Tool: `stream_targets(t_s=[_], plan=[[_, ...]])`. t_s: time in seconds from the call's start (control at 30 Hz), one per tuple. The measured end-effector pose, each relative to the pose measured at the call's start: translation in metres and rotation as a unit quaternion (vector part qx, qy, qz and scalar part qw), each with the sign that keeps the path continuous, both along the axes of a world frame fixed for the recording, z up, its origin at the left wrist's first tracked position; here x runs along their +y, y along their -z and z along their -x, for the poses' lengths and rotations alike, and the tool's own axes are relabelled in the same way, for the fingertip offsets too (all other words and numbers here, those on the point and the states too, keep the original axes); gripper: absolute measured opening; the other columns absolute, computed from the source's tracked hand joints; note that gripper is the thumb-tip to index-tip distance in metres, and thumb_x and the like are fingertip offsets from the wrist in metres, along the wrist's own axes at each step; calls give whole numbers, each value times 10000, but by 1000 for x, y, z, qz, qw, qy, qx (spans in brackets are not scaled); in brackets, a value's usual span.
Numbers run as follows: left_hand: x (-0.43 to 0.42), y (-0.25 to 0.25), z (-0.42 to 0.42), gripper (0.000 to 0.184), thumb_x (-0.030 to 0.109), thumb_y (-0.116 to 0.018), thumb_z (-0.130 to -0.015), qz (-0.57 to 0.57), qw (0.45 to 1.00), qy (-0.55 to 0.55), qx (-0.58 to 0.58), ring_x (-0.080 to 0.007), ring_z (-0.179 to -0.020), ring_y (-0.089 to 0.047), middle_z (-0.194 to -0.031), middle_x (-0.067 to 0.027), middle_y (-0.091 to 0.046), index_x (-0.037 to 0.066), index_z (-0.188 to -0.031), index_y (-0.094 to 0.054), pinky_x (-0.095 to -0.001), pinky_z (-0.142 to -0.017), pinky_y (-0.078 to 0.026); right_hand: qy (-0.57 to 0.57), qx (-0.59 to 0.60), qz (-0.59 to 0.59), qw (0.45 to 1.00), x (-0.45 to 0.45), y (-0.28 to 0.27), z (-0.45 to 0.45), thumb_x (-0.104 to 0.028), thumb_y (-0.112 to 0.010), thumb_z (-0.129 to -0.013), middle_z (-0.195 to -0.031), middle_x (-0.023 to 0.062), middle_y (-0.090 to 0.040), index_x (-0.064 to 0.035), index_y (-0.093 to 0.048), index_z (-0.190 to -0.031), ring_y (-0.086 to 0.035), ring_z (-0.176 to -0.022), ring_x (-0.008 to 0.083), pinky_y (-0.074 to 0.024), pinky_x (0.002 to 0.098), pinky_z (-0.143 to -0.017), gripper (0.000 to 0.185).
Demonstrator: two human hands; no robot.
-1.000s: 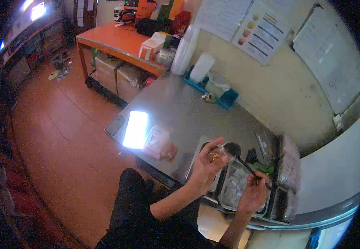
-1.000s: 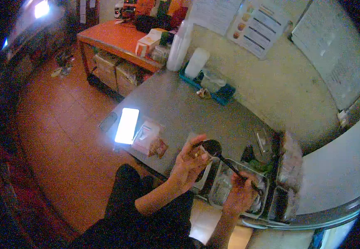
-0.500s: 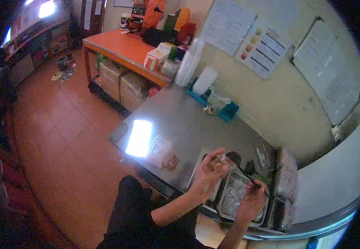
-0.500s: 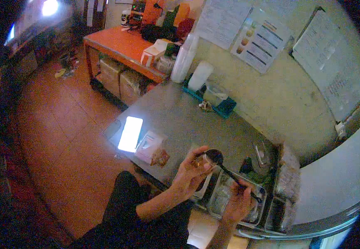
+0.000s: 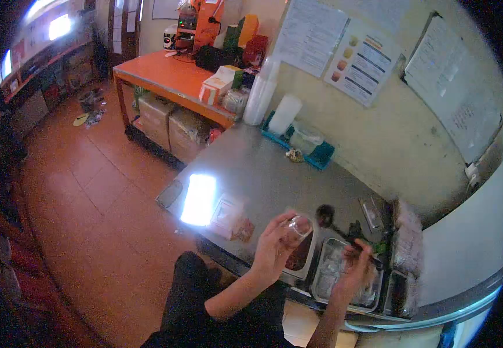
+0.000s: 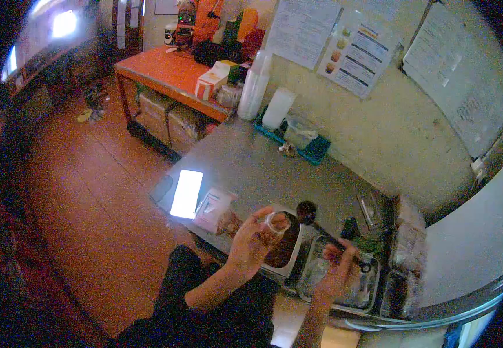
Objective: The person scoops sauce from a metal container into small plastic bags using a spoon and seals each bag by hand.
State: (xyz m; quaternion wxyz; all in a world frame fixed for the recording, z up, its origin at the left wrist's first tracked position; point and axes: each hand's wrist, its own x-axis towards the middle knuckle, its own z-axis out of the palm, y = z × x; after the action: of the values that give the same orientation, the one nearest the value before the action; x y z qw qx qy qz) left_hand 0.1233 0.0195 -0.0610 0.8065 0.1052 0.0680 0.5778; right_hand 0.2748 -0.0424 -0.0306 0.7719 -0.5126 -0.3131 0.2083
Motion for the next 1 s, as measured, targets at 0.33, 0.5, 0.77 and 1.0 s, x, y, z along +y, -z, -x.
stream_targets(t_s=[0.33,0.5,0.77,1.0], plan=[[-10,7,9,349,21,-523,-840,-50,997,-47,27,-276,-1041,-548,-1106,-159,-553,43,-1175,-428,-383,-916,-439,-34,-126,103,986,1,1,32,-212,-489,-911,-750,68,-580,-8,-580,-946,-524,-632,129,-411,253,-589,226],[-23,7,13,298,66,-572,-841,-88,991,-62,75,-226,-1009,-555,-1081,-131,-559,53,-1111,-448,-347,-850,-476,-258,-70,171,948,-4,-5,60,-155,-478,-908,-729,51,-571,-13,-571,-934,-529,-640,132,-415,250,-585,171],[-29,22,35,332,108,-636,-820,-134,953,-165,217,-178,-950,-563,-1063,-92,-567,48,-1078,-437,-291,-800,-472,-450,299,127,832,1,-6,73,-148,-545,-870,-846,53,-590,-49,-545,-928,-562,-731,173,-473,304,-670,114],[-40,11,68,145,48,-616,-814,-144,731,-272,609,-122,-835,-552,-907,-42,-606,2,-952,-612,-226,-715,-446,-404,238,151,871,10,13,87,-91,-599,-822,-805,40,-588,-35,-559,-893,-551,-687,128,-461,234,-580,99]])
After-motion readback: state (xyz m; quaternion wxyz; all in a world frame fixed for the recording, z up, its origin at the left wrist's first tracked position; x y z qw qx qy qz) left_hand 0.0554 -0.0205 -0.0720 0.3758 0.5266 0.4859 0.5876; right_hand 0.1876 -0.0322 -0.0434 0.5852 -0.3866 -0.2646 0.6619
